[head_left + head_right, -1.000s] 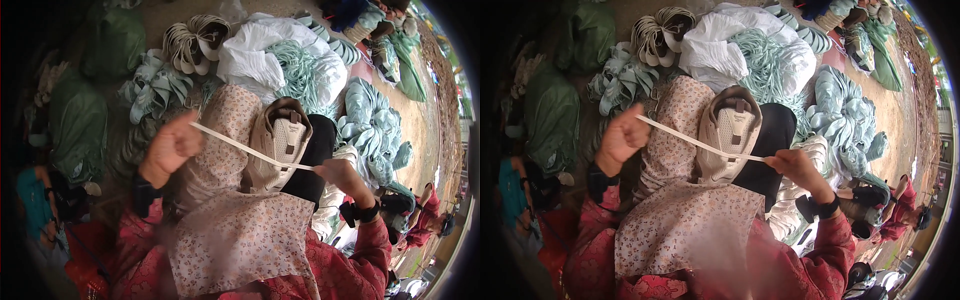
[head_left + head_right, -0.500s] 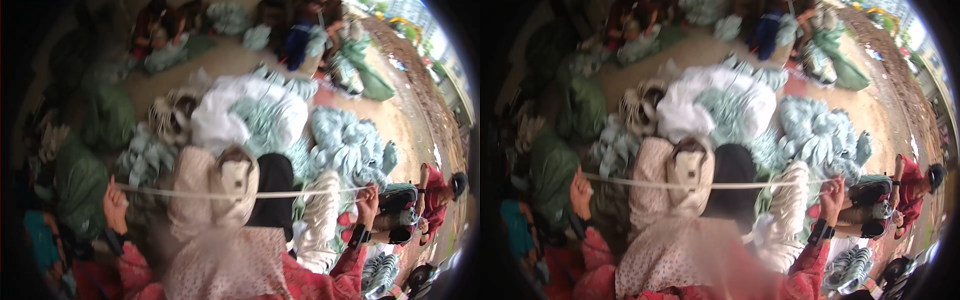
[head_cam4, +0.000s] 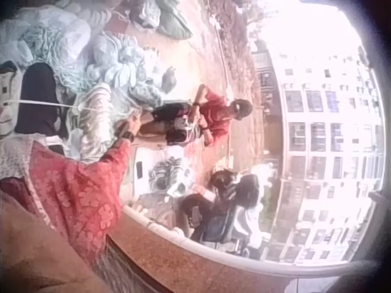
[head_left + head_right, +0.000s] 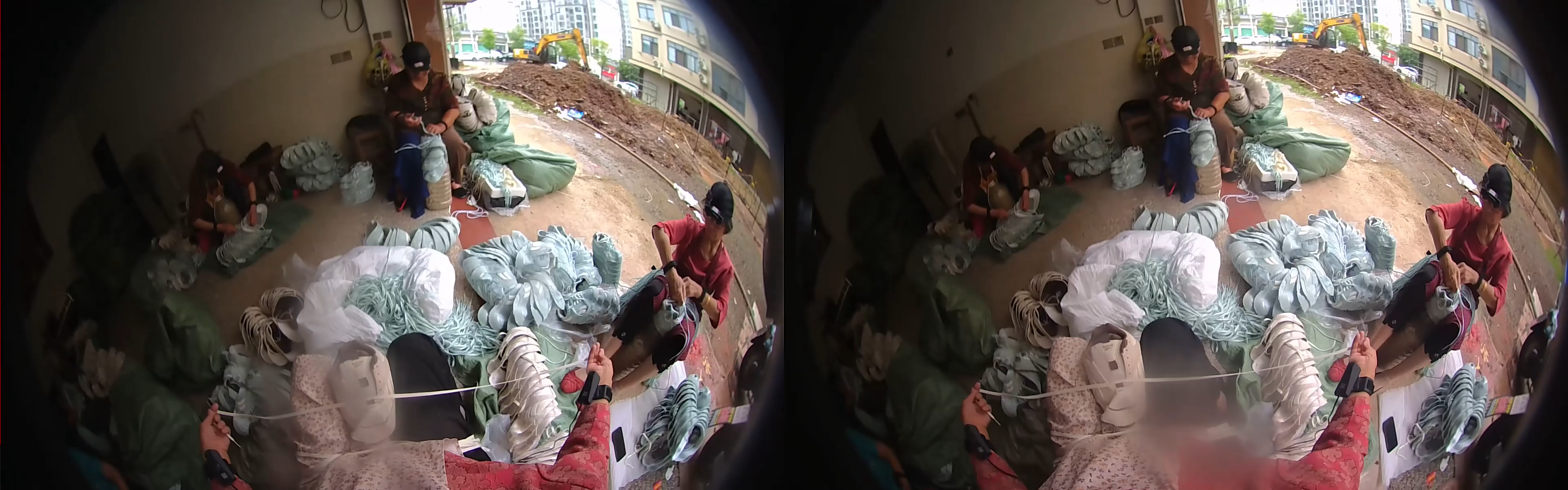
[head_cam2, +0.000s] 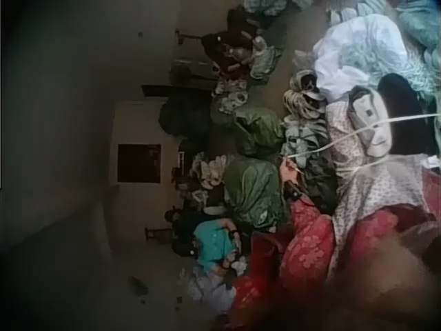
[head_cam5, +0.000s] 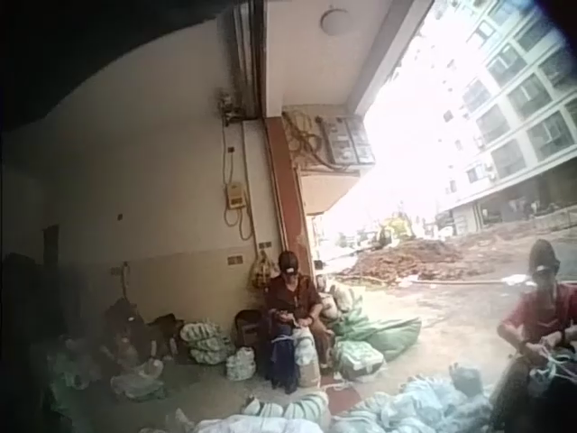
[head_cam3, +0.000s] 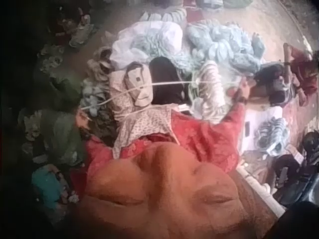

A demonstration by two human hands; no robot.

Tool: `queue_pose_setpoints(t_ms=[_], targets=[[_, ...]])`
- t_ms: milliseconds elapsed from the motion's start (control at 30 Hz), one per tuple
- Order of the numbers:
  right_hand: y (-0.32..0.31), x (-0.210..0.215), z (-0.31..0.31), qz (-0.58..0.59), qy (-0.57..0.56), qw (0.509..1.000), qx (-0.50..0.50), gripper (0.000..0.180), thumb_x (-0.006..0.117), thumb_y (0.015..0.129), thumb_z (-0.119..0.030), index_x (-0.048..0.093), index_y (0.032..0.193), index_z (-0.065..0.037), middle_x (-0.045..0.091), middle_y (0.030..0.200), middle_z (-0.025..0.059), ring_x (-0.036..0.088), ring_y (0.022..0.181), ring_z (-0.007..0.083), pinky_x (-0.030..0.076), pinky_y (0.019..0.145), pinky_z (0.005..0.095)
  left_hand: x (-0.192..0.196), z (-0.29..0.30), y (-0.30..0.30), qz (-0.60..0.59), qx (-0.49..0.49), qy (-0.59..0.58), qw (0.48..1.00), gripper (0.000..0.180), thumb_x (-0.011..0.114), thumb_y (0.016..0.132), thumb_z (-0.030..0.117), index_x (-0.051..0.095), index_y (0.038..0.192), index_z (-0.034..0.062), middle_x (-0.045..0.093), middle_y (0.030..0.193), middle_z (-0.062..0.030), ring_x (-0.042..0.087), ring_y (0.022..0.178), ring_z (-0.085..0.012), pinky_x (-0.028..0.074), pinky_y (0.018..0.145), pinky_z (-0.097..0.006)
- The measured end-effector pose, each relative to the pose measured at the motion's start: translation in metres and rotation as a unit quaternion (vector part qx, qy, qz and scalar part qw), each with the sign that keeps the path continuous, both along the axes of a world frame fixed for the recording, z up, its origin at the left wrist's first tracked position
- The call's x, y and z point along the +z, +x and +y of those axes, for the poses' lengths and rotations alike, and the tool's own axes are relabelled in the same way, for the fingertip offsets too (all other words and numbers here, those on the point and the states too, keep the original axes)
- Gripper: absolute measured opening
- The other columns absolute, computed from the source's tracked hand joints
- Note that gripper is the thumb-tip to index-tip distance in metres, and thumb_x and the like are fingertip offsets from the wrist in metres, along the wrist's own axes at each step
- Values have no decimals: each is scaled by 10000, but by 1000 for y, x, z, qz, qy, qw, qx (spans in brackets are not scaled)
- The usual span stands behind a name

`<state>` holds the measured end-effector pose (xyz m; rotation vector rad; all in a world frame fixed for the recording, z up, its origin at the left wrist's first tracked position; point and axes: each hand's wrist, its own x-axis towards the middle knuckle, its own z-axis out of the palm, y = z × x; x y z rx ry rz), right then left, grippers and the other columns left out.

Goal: Lacing a white athletic shoe in a manufacturing or assembly setting.

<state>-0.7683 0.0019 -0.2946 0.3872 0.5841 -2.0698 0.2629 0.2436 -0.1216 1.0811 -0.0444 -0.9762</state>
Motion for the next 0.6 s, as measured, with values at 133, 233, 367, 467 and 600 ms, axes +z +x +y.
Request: queue_pose_setpoints(t_ms=[133,233,367,467,600], targets=[[37,6,11,84,-20,996,18,414,526,900,86,440,1305,78,572,1312,225,590,1201,345,562,966,408,38,-17,-29,-295,-164,197,921,246,658,901,293,692,968,59,604,647,-7,550,516,-140,434,473,-295],[51,21,-5,112,-12,992,65,362,554,911,70,509,1269,45,621,1277,186,635,1144,295,592,885,348,17,-26,-3,-644,-168,306,681,260,684,864,260,692,865,-1,657,687,-65,630,608,-207,487,571,-379],[73,38,-31,63,-83,972,209,379,655,897,14,583,1266,-29,667,1215,85,660,1038,137,578,812,245,77,-85,-77,-745,-206,233,590,255,708,826,222,677,875,-27,680,748,-88,635,677,-162,488,625,-333],[150,75,-48,249,-74,939,226,310,657,911,-23,641,1219,-58,723,1096,22,687,874,78,531,592,157,122,-119,-141,-708,-300,132,626,253,694,854,187,682,1002,-19,701,864,-85,639,794,-129,504,711,-312],[258,147,-50,142,-107,871,458,253,632,953,-135,601,1148,23,633,832,7,560,633,63,452,524,180,161,-150,-227,-716,-428,25,550,241,659,897,154,681,1074,-8,707,928,-86,647,852,-136,510,764,-300]])
